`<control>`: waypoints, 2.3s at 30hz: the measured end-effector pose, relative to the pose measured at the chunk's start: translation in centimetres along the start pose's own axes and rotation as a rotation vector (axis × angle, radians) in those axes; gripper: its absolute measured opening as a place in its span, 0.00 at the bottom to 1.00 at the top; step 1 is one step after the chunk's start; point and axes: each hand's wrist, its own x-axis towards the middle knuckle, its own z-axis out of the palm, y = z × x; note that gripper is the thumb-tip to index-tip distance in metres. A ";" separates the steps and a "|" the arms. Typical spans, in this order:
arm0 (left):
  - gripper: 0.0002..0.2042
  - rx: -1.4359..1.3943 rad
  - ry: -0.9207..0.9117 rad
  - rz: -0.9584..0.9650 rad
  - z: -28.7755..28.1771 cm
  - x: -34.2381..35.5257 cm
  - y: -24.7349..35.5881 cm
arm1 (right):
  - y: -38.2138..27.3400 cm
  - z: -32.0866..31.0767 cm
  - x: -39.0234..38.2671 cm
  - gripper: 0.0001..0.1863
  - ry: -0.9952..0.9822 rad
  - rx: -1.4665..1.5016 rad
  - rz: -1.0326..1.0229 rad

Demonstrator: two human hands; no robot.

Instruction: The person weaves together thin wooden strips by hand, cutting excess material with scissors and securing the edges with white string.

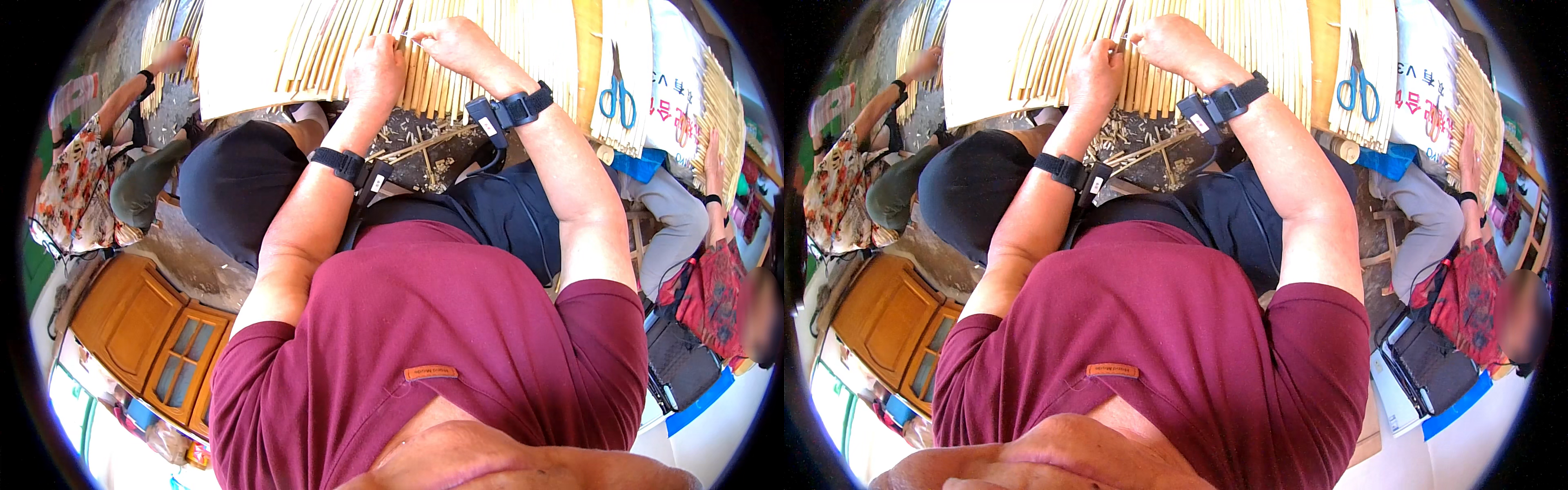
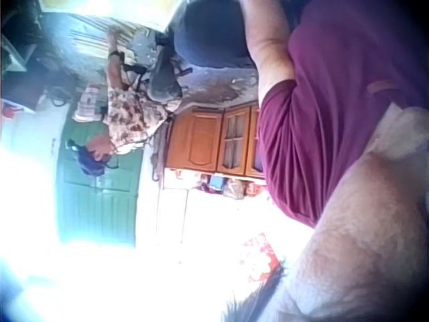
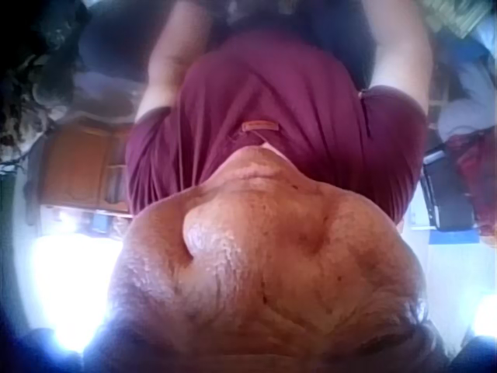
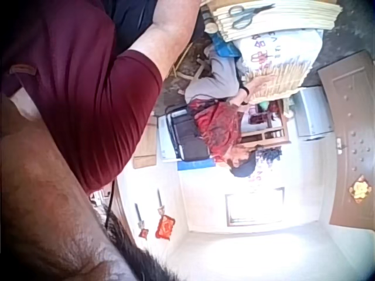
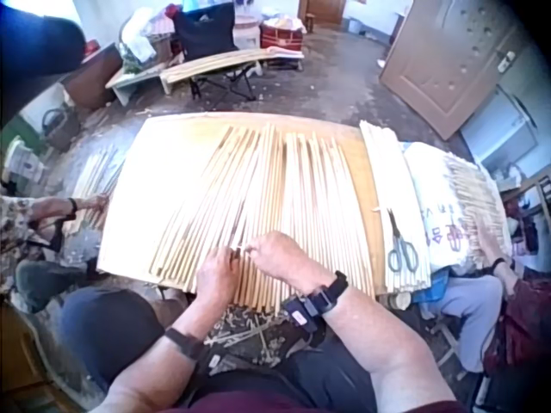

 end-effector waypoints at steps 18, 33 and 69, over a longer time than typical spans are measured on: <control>0.07 0.011 0.029 0.039 0.5 -0.1 -0.2 | 0.0 0.0 0.3 0.13 -0.001 0.037 -0.039; 0.09 -0.249 0.001 -0.148 0.8 0.2 -1.0 | 0.9 3.6 -1.0 0.13 0.171 0.408 0.090; 0.07 -0.221 0.077 0.076 0.5 0.1 -1.2 | -2.4 2.2 8.1 0.08 0.057 -0.181 -0.138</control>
